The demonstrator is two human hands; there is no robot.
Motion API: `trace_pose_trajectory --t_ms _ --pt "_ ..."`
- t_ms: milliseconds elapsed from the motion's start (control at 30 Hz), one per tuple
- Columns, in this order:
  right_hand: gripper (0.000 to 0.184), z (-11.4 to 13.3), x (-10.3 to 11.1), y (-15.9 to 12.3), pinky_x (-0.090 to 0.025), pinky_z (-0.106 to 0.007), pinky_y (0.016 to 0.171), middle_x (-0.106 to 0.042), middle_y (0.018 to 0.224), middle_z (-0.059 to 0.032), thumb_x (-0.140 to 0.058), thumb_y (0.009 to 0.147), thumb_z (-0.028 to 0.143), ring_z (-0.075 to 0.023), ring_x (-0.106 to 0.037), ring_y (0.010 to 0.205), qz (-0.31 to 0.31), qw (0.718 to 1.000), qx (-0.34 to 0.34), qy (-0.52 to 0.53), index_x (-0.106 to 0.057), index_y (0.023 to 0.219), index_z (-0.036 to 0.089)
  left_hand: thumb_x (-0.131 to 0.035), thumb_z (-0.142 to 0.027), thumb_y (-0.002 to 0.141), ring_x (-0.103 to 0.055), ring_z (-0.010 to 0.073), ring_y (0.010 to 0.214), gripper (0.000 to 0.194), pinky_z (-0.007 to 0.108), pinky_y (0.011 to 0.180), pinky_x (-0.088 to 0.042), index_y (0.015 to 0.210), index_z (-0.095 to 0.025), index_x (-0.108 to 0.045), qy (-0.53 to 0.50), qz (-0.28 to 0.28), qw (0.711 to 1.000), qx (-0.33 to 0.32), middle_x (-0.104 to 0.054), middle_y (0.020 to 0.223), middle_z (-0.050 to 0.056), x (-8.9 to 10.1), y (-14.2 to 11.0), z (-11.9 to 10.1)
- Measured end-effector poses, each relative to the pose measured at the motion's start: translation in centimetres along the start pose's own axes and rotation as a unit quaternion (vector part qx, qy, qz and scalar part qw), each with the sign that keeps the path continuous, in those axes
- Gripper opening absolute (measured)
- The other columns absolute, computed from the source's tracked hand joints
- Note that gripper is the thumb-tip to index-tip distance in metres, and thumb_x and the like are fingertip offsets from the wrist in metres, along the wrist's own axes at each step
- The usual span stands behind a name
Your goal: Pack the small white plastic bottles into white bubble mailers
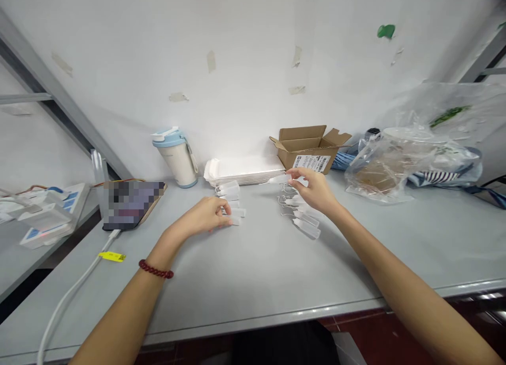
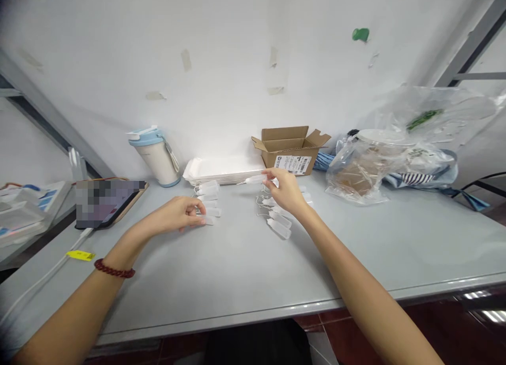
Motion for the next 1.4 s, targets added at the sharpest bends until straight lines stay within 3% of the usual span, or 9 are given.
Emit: trace_pose_trajectory --t_ms 133,233,467,567,733,967,1400 --pt "0.021 0.1 -0.2 -0.1 -0.045 -0.034 0.077 -0.069 0.088 -0.0036 -0.054 0.078 0.026 -0.0192 -0.062 0.086 0.000 1.000 -0.003 0.027 -0.067 0.094 0.021 -0.060 -0.043 0.067 -0.055 0.0170 0.054 0.024 0.025 0.047 -0.034 0.074 -0.019 -0.061 0.046 -0.087 0.995 -0.023 -0.060 0.058 -0.001 1.0 0.1 -0.7" --pt "0.021 0.2 -0.9 -0.3 -0.046 -0.033 0.075 -0.069 0.086 -0.0032 -0.054 0.077 0.028 -0.0183 -0.062 0.083 0.017 0.997 -0.018 0.069 -0.066 0.093 0.020 -0.056 -0.044 0.072 -0.055 0.0170 0.054 0.026 0.026 0.048 -0.034 0.076 -0.019 -0.060 0.045 -0.090 0.995 -0.028 -0.059 0.058 -0.001 1.0 0.0 -1.0" --pt "0.023 1.1 -3.3 -1.4 -0.046 -0.030 0.069 -0.068 0.087 -0.0043 -0.058 0.076 0.034 -0.0172 -0.061 0.077 0.111 0.972 -0.081 0.190 -0.065 0.090 0.018 -0.048 -0.048 0.081 -0.055 0.0145 0.056 0.047 0.028 0.056 -0.044 0.115 -0.015 -0.053 -0.106 -0.132 0.984 -0.056 -0.061 0.072 0.001 0.2 0.2 -2.1" --pt "0.024 1.4 -4.1 -1.9 -0.044 -0.029 0.064 -0.067 0.084 -0.0039 -0.060 0.074 0.038 -0.0175 -0.060 0.074 0.139 0.954 -0.111 0.241 -0.065 0.087 0.018 -0.045 -0.046 0.083 -0.051 0.0116 0.051 0.040 0.026 0.053 -0.043 0.106 -0.015 -0.058 -0.142 -0.127 0.979 -0.068 -0.060 0.076 0.001 -0.6 0.4 -2.6" --pt "0.023 1.5 -5.0 -2.5 -0.040 -0.027 0.060 -0.066 0.076 -0.0024 -0.059 0.073 0.039 -0.0157 -0.057 0.069 0.163 0.933 -0.141 0.287 -0.064 0.081 0.018 -0.044 -0.045 0.082 -0.044 0.0111 0.049 0.036 0.025 0.050 -0.036 0.080 -0.015 -0.063 -0.144 -0.138 0.977 -0.072 -0.052 0.059 -0.001 -0.4 0.3 -3.2" --pt "0.022 1.3 -4.6 -2.4 -0.036 -0.025 0.061 -0.059 0.070 -0.0002 -0.058 0.072 0.039 -0.0159 -0.058 0.074 0.140 0.934 -0.161 0.285 -0.061 0.073 0.018 -0.048 -0.047 0.080 -0.037 0.0092 0.046 0.039 0.024 0.049 -0.033 0.086 -0.012 -0.064 -0.218 -0.102 0.970 -0.045 -0.041 0.050 -0.006 -1.0 0.3 -3.1" --pt "0.021 1.2 -4.8 -2.3 -0.037 -0.028 0.071 -0.059 0.070 0.0004 -0.061 0.070 0.038 -0.0145 -0.057 0.073 0.127 0.916 -0.171 0.339 -0.062 0.071 0.017 -0.047 -0.047 0.084 -0.037 0.0050 0.044 0.037 0.022 0.045 -0.032 0.083 -0.013 -0.063 -0.270 -0.100 0.956 -0.062 -0.048 0.063 -0.003 -1.0 0.4 -3.0"
Point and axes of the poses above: each hand's wrist, its own y-axis towards the middle knuckle, its own x-axis out of the back of the hand, z = x × y, the point moved 10 cm from there along y, towards the middle knuckle
